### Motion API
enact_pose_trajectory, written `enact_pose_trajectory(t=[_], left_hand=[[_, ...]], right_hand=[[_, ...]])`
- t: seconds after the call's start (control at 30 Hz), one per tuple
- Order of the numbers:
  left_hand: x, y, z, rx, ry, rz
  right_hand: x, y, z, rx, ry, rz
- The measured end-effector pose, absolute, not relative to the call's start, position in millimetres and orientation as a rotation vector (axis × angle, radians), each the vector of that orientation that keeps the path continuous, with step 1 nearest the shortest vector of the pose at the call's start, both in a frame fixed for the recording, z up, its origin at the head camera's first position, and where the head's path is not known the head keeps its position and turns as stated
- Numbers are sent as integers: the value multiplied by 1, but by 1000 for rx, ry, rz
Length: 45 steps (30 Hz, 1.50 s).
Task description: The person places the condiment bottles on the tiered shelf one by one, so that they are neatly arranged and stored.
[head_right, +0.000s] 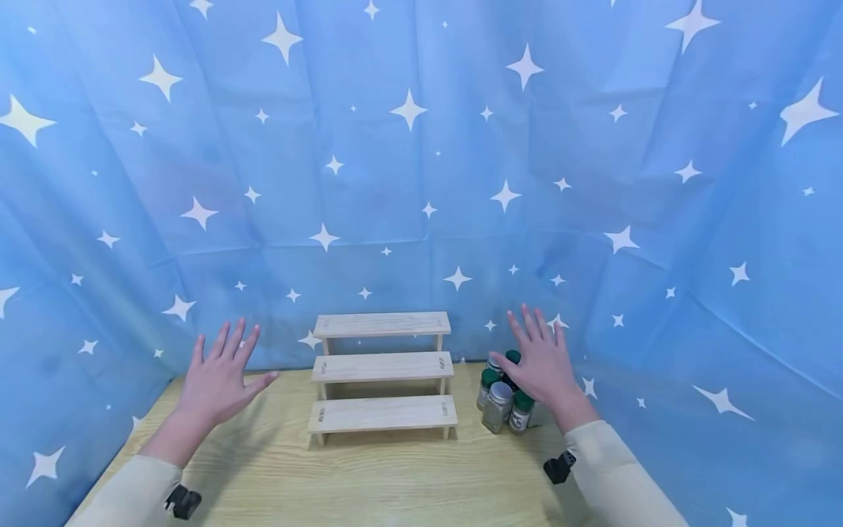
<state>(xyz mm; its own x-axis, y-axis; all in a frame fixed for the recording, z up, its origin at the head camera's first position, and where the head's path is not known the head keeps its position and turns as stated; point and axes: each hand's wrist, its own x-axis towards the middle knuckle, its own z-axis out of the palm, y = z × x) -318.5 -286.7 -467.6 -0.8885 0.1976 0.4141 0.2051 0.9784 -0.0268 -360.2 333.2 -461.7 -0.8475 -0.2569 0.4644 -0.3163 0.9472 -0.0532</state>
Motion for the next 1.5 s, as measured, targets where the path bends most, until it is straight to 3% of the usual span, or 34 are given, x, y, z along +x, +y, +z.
enact_pose_trajectory(t=[0.67,1.5], left_hand=[[-301,-280,-489,-343,-2681,-97],[-294,-243,-536,-539,-2676,-421]], right_hand=[[-331,316,-481,491,-2615,216],[-301,303,-511,546,-2468,687]])
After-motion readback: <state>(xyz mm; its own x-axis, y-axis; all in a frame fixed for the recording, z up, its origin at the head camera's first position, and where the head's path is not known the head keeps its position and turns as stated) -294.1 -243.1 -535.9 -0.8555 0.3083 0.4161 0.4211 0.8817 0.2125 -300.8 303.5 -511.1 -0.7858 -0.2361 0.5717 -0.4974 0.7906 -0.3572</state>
